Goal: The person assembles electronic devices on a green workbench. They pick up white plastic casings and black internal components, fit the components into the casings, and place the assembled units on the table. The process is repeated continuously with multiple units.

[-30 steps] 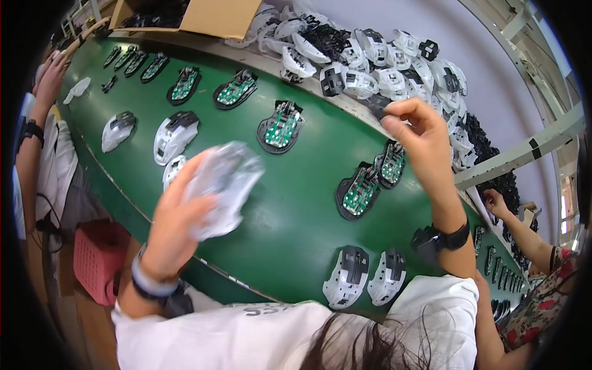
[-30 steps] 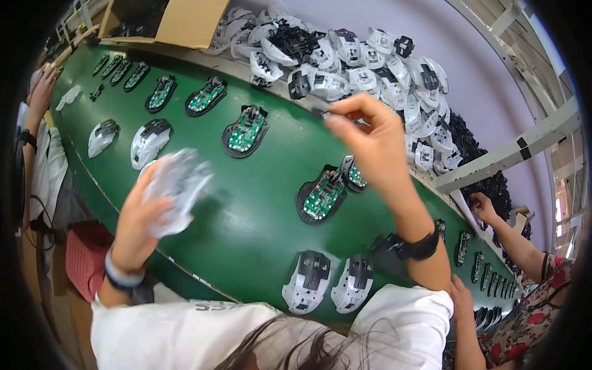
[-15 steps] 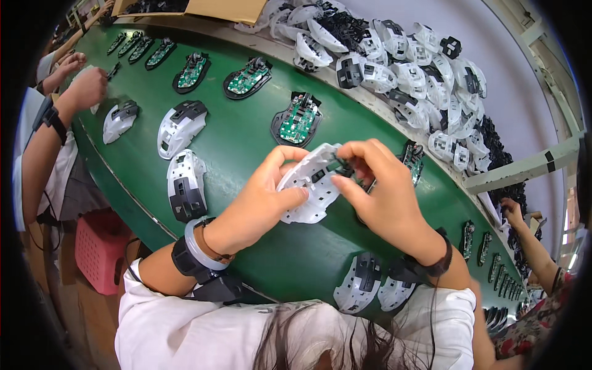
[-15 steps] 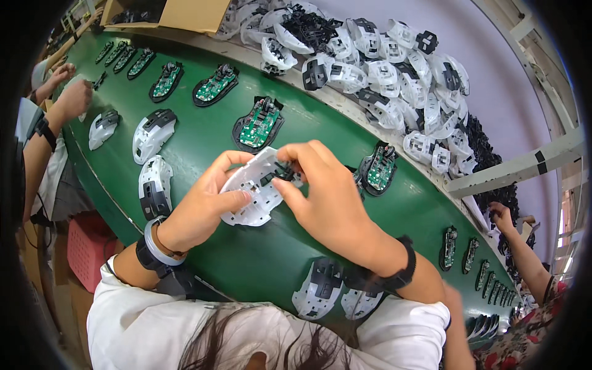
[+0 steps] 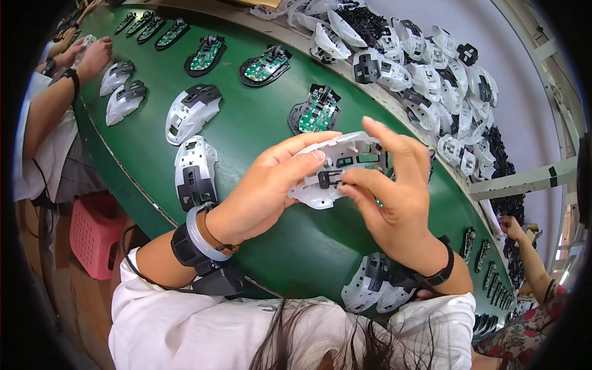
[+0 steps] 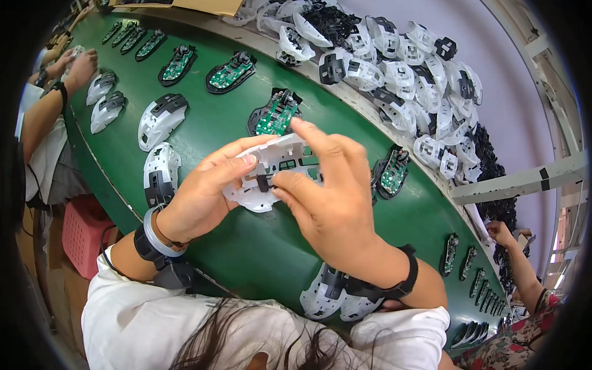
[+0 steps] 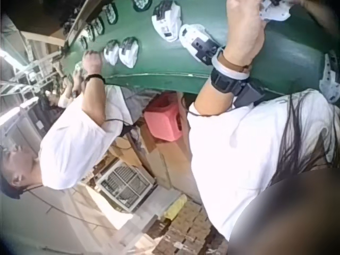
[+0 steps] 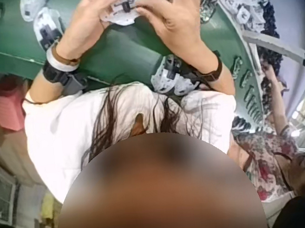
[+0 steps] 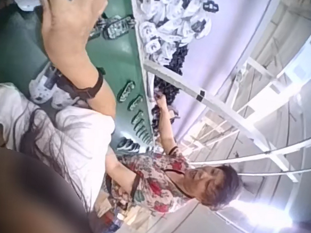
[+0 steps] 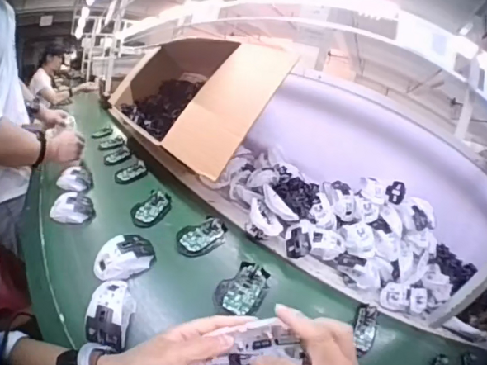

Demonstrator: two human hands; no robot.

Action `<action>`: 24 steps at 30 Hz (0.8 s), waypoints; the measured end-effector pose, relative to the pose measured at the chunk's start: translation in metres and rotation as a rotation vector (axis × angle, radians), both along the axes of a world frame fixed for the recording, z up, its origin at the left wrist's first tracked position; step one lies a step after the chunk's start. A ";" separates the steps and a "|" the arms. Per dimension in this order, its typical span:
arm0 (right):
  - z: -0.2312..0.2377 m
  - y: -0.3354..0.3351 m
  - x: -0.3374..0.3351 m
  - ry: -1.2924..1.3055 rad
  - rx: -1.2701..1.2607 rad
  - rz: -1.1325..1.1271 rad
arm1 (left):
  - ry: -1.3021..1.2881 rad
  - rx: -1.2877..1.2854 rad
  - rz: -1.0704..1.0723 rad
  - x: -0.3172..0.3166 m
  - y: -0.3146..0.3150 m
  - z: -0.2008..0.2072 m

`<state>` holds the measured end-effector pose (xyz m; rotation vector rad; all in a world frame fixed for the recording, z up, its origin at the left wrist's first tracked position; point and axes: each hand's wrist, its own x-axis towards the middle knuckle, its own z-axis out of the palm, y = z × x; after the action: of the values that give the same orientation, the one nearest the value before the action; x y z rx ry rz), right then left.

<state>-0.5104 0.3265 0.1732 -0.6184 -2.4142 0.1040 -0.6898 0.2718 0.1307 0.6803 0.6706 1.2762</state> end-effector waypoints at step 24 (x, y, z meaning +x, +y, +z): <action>0.004 -0.003 -0.004 -0.151 0.178 -0.011 | 0.352 0.139 0.131 0.006 -0.012 0.013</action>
<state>-0.5140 0.3232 0.1772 -0.5749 -2.5296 -0.1662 -0.6842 0.2594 0.1440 1.0030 0.9306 1.3451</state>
